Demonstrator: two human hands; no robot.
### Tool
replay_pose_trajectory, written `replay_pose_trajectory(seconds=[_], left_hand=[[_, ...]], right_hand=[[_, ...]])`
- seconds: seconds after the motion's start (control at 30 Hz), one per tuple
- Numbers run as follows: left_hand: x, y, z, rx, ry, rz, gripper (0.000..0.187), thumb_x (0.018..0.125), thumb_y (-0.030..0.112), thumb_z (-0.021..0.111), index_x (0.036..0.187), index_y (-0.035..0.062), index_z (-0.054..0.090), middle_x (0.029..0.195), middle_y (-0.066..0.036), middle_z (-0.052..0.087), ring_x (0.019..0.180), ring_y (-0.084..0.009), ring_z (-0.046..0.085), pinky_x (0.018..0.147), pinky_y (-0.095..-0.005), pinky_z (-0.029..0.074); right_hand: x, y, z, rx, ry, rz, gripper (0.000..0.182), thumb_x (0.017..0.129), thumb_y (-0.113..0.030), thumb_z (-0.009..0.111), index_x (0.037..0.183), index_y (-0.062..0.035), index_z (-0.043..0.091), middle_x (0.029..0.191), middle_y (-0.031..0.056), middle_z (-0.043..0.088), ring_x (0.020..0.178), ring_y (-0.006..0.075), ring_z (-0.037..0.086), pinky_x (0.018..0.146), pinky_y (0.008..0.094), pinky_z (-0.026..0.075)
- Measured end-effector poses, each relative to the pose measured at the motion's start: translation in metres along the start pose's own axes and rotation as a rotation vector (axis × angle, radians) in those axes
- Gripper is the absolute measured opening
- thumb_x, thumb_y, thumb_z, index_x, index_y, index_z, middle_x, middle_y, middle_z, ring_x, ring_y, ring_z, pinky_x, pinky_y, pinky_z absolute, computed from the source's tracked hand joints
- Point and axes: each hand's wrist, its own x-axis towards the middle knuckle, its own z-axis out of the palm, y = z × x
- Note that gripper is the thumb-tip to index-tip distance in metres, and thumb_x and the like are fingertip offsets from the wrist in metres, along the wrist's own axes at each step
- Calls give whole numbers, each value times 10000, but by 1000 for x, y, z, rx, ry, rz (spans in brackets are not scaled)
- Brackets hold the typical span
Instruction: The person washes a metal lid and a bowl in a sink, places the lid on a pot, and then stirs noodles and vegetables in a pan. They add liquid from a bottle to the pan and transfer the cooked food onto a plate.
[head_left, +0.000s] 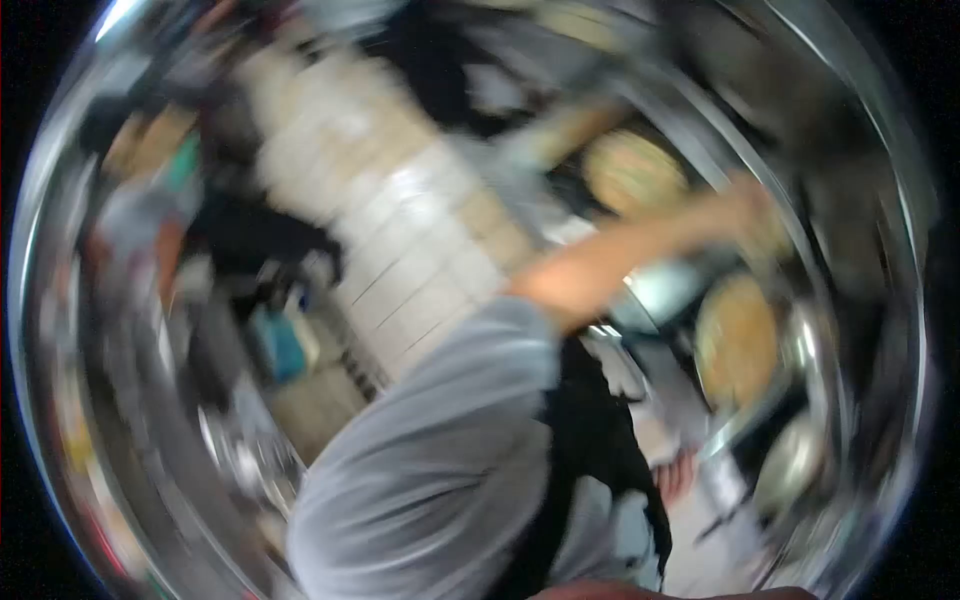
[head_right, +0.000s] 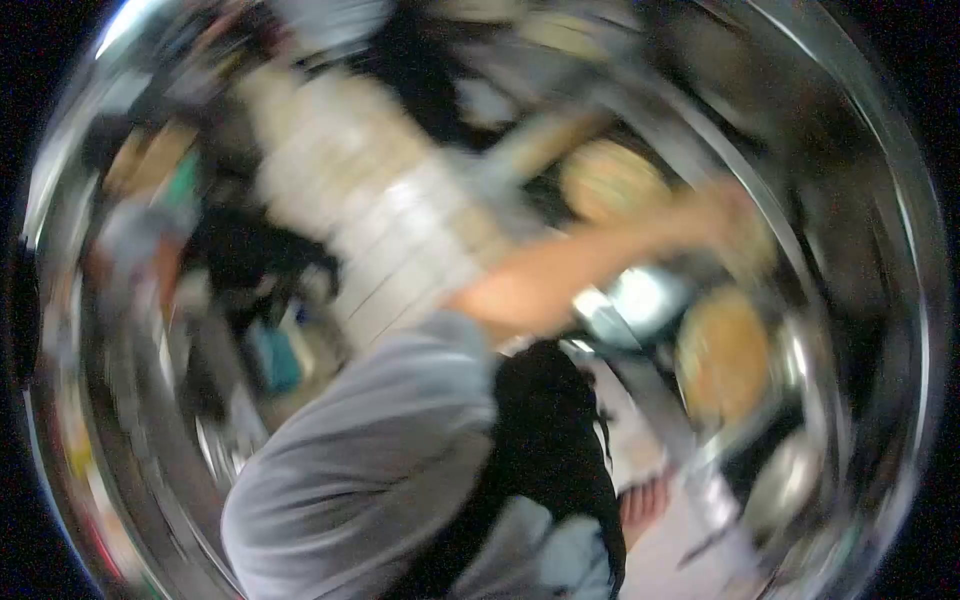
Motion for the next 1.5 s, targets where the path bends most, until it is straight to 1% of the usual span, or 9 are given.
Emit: replay_pose_trajectory(seconds=[0.03, 0.07, 0.17, 0.3, 0.37, 0.5, 0.9, 1.17, 1.5], left_hand=[[-15, 43, -4, 553, -14, -289, 412, 812, 184, 746, 1189, 64, 630, 1122, -134, 676, 1031, -263, 651, 895, -410, 543], [-1, 43, -1, -195, 44, -317, 328, 827, 116, 690, 1129, 18, 608, 964, -94, 688, 874, -215, 664, 785, -367, 562], [12, 31, 10, 226, -28, -386, 290, 902, 151, 647, 1182, 78, 663, 982, -118, 730, 908, -199, 697, 808, -340, 550], [37, -17, 17, 411, -156, -273, 277, 936, 166, 603, 1197, 89, 652, 1019, -125, 725, 936, -256, 700, 843, -368, 545], [44, -1, 33, 1100, -312, -290, 318, 941, 166, 566, 1248, 104, 617, 1060, -146, 705, 1010, -321, 678, 892, -403, 532], [17, -76, 37, 1429, -602, -40, 427, 953, 125, 486, 1380, 119, 487, 1444, -137, 506, 1226, -359, 571, 975, -464, 516], [-173, -31, 20, 1279, -539, -151, 567, 904, 16, 495, 1442, 195, 497, 1554, -155, 386, 1374, -356, 442, 1107, -419, 422], [-267, -32, 18, 1233, -469, -41, 561, 864, 151, 723, 1398, 117, 552, 1495, -271, 402, 1333, -435, 454, 1123, -436, 379], [-289, -52, 226, 920, -422, 186, 499, 817, 121, 687, 1310, 173, 627, 1374, -142, 551, 1228, -362, 535, 1010, -501, 458]], right_hand=[[-14, 5, -11, -14, -270, -20, 355, 1030, -191, 484, 1383, -154, 496, 606, -42, 458, 427, 81, 414, 363, 249, 369], [-30, 3, -18, -71, -530, -55, 311, 1013, -100, 488, 1322, -103, 528, 591, -51, 453, 392, 60, 400, 327, 226, 346], [-57, -5, -21, -59, -687, -151, 141, 935, -53, 583, 1056, -55, 511, 529, -28, 388, 296, 85, 309, 266, 248, 261], [-74, 6, -32, -54, -584, -204, 152, 912, -65, 620, 1000, -46, 497, 512, -22, 384, 284, 87, 302, 264, 249, 251], [-86, 5, -32, -81, -451, -211, 147, 892, -57, 626, 983, -43, 511, 500, -22, 383, 288, 85, 310, 267, 249, 252], [-91, 1, -42, -117, -318, -209, 156, 854, -49, 631, 963, -43, 519, 491, -21, 381, 288, 83, 306, 275, 246, 251], [-48, -69, -112, -378, -488, -158, 134, 884, -26, 587, 1002, -51, 530, 529, -21, 411, 325, 73, 340, 298, 251, 287], [-23, -115, -209, -432, -657, -188, 134, 870, 24, 601, 972, -45, 548, 539, -13, 448, 341, 69, 365, 309, 241, 284], [-42, -111, -224, -287, -394, -265, 150, 844, 35, 578, 970, -31, 531, 522, -1, 428, 315, 85, 340, 290, 256, 282]])
